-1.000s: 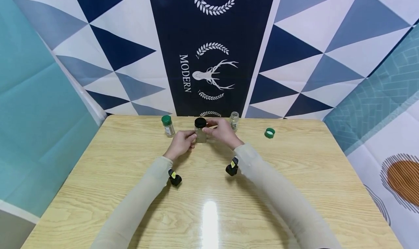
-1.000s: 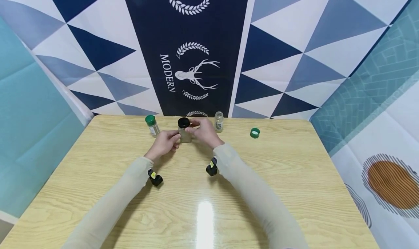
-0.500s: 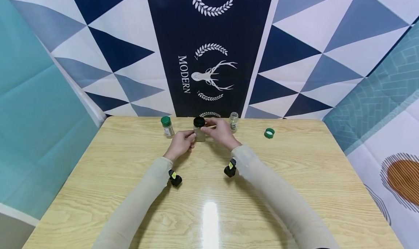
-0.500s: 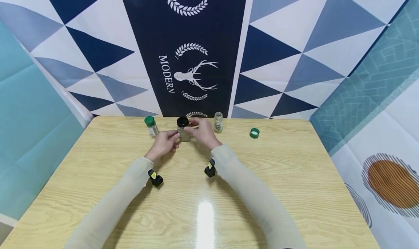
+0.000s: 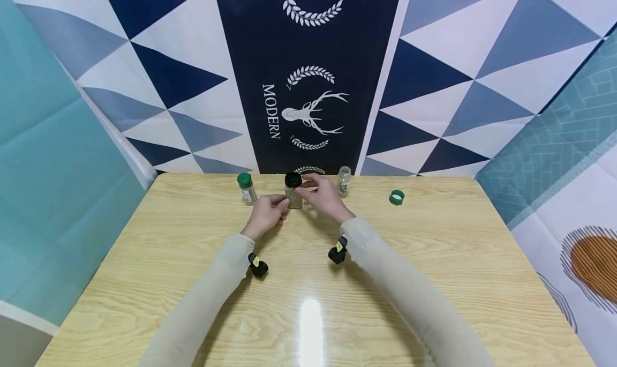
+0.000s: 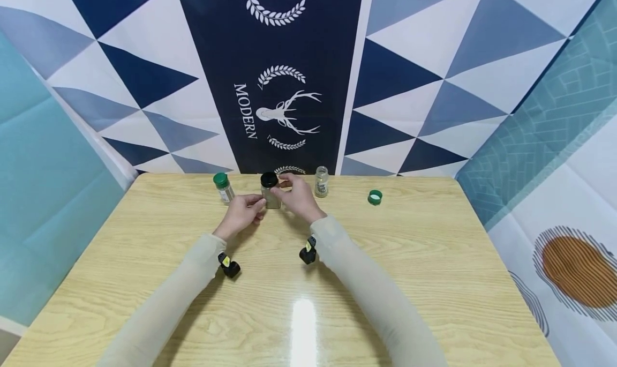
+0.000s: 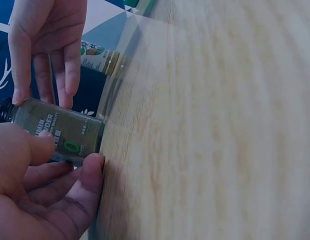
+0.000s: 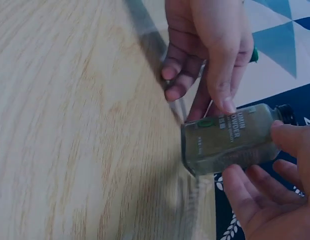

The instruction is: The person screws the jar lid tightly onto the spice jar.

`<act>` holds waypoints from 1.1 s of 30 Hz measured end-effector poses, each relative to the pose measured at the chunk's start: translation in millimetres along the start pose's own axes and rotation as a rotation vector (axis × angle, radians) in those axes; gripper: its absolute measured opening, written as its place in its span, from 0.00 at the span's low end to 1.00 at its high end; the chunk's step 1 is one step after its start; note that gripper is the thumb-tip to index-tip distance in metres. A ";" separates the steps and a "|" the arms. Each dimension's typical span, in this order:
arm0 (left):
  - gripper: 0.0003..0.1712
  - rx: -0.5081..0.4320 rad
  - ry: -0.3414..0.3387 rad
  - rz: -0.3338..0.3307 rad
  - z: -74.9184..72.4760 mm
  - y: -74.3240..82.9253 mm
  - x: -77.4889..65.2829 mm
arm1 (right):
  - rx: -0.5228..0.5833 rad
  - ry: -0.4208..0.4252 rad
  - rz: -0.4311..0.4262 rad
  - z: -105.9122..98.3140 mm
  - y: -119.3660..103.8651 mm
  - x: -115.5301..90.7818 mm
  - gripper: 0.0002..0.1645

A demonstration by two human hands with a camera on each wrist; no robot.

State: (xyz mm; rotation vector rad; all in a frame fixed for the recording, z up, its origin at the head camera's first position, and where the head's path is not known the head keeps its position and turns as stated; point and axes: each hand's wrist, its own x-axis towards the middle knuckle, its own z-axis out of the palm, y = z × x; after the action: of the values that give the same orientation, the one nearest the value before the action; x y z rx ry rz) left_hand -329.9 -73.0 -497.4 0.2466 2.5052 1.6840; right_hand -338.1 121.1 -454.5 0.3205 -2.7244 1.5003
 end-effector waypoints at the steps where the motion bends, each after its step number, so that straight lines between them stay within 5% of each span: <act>1: 0.20 -0.001 -0.003 0.008 -0.4 -0.7 -1.5 | 0.011 -0.002 0.004 -0.4 -0.3 -0.9 0.30; 8: 0.23 -0.040 -0.029 0.011 -10.6 -3.5 -20.1 | 0.062 -0.040 0.012 -7.4 -3.6 -11.4 0.35; 19: 0.23 0.104 -0.041 0.147 -15.8 4.3 -36.7 | 0.022 -0.077 -0.036 -28.7 -9.2 -34.0 0.36; 27: 0.26 0.163 -0.066 0.246 -18.4 20.1 -47.7 | -0.045 -0.041 -0.080 -54.1 -10.3 -44.3 0.35; 33: 0.29 0.198 -0.120 0.297 -17.7 27.6 -57.3 | -0.084 0.068 -0.190 -69.1 -12.0 -46.7 0.30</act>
State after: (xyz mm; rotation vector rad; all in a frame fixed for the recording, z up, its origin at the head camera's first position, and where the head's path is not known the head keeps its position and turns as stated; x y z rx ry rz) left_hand -275.0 -90.2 -465.1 0.7491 2.6473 1.4548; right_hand -296.1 180.8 -412.4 0.5007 -2.6110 1.3199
